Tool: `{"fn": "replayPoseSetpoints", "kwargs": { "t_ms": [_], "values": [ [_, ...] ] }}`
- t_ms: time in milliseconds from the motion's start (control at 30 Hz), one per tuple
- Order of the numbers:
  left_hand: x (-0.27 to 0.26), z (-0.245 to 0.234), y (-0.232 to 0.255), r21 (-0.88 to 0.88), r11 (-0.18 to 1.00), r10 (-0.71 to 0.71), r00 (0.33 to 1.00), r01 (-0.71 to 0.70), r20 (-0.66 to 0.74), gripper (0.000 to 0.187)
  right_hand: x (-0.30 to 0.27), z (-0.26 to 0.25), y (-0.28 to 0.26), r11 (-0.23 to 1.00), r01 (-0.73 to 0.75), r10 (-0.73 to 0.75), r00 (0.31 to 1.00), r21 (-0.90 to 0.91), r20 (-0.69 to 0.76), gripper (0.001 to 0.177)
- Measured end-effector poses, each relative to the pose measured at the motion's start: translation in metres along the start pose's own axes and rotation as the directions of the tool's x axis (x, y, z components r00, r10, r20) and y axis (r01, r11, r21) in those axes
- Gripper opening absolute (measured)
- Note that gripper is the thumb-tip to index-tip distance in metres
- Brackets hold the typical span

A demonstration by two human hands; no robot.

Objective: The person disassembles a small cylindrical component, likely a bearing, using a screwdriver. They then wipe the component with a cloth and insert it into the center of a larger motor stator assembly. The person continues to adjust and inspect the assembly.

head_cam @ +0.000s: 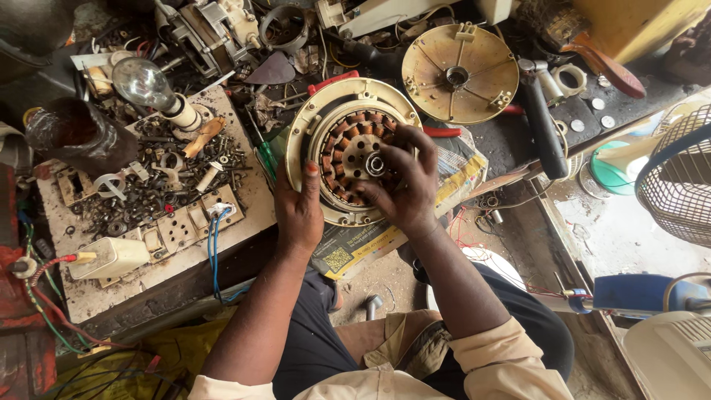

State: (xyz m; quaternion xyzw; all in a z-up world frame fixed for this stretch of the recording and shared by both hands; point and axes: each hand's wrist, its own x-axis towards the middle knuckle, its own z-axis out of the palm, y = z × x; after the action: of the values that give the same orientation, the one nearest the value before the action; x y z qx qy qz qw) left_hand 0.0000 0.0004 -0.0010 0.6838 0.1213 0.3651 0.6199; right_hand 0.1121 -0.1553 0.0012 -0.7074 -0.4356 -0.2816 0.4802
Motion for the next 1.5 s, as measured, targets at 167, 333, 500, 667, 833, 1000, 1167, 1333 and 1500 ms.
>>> {"fn": "replayPoseSetpoints", "kwargs": {
  "t_ms": [167,333,500,667,833,1000,1167,1333,1500],
  "values": [
    [-0.0012,-0.0001,0.0007,-0.016,1.0,0.009,1.0,-0.009,0.005,0.068,-0.0028,0.0007,0.0019,0.995,-0.047,0.049,0.998,0.089,-0.026,0.073],
    [-0.0015,-0.0002,0.0012,0.007,1.0,0.003,1.0,-0.003,-0.009,0.066,-0.003,0.0025,0.006,1.0,-0.02,0.02,1.0,0.018,-0.006,0.067],
    [-0.0018,-0.0007,0.0011,0.012,1.0,0.007,1.0,-0.007,-0.006,0.065,-0.0023,0.0015,0.0042,0.995,-0.041,0.044,0.999,0.093,-0.028,0.074],
    [-0.0025,-0.0003,0.001,0.02,1.0,0.01,1.0,-0.01,-0.017,0.065,-0.0023,0.0032,0.0061,0.998,-0.032,0.034,0.999,0.06,-0.03,0.07],
    [-0.0018,-0.0002,0.0005,0.016,1.0,0.002,1.0,-0.001,-0.007,0.068,-0.0029,0.0026,0.0067,0.996,-0.023,0.026,0.999,0.084,-0.037,0.073],
    [-0.0019,-0.0007,0.0017,0.017,1.0,-0.007,1.0,0.007,-0.002,0.071,-0.0058,0.0042,0.0087,0.988,-0.077,0.084,0.995,0.132,-0.05,0.057],
    [-0.002,-0.001,0.0013,0.005,0.999,-0.035,0.999,0.035,0.0,0.07,-0.0048,0.0027,0.0071,0.988,-0.036,0.04,0.999,0.149,-0.022,0.069],
    [-0.0016,-0.0005,0.0022,0.023,1.0,-0.015,1.0,0.016,-0.011,0.068,-0.0034,0.0063,0.0098,0.995,-0.023,0.03,0.997,0.102,-0.065,0.059],
    [-0.002,-0.0008,0.0043,0.024,0.999,-0.037,0.999,0.037,-0.008,0.068,-0.0042,0.0005,0.0049,0.993,-0.03,0.033,0.999,0.112,-0.018,0.072]
  ]
}}
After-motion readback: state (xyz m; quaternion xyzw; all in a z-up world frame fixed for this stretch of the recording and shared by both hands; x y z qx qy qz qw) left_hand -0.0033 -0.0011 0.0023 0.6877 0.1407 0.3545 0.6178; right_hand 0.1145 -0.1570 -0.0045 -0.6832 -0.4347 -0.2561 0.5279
